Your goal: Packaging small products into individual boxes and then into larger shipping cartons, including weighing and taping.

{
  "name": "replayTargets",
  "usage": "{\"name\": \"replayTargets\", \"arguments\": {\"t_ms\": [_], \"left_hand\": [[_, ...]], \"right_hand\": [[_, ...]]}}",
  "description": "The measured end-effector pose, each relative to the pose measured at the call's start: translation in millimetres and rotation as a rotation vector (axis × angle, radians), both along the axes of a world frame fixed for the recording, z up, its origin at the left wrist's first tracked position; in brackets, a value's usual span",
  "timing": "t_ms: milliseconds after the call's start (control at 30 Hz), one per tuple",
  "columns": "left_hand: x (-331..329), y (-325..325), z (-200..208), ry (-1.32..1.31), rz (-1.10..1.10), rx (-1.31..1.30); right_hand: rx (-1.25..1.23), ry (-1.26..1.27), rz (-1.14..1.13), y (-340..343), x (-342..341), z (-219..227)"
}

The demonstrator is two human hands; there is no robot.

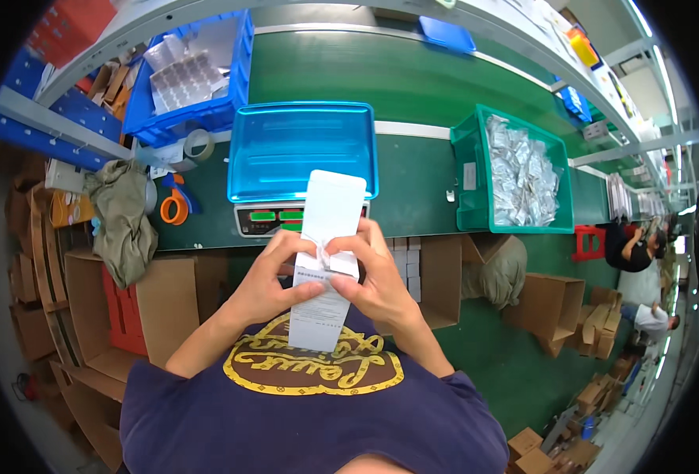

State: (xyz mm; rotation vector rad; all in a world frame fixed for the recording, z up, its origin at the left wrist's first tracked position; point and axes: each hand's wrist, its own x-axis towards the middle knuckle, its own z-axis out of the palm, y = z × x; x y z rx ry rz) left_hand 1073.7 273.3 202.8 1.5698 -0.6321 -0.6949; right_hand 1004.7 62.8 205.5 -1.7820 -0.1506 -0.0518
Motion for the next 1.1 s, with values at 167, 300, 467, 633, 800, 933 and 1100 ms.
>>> {"name": "replayTargets", "arguments": {"t_ms": [167,300,467,633,800,933,1100], "left_hand": [[39,20,-7,0.120,0.009,0.002],[63,35,-7,0.128,-0.001,-0.011],[81,56,-27,-0.074,0.054,-0.204],[101,69,-37,0.119,0.009,-0.255],[113,68,-49,0.083,-0.028,-0.255],[121,56,-49,0.113,0.101,-0.211],[169,28,-85,0.017,0.335,-0.082]], "right_hand": [[0.265,-0.233,-0.152,43,32,-24],[0.311,0.245,-0.139,54,64,-4],[0.132,0.096,-0.052,67,95,20],[0.036,0.073,0.023,73,100,2],[-0.093,0.063,-0.023,82,102,-1],[0.392,0.012,-0.509,118,101,-39],[0.518,0.080,-0.707,111,187,-83]]}}
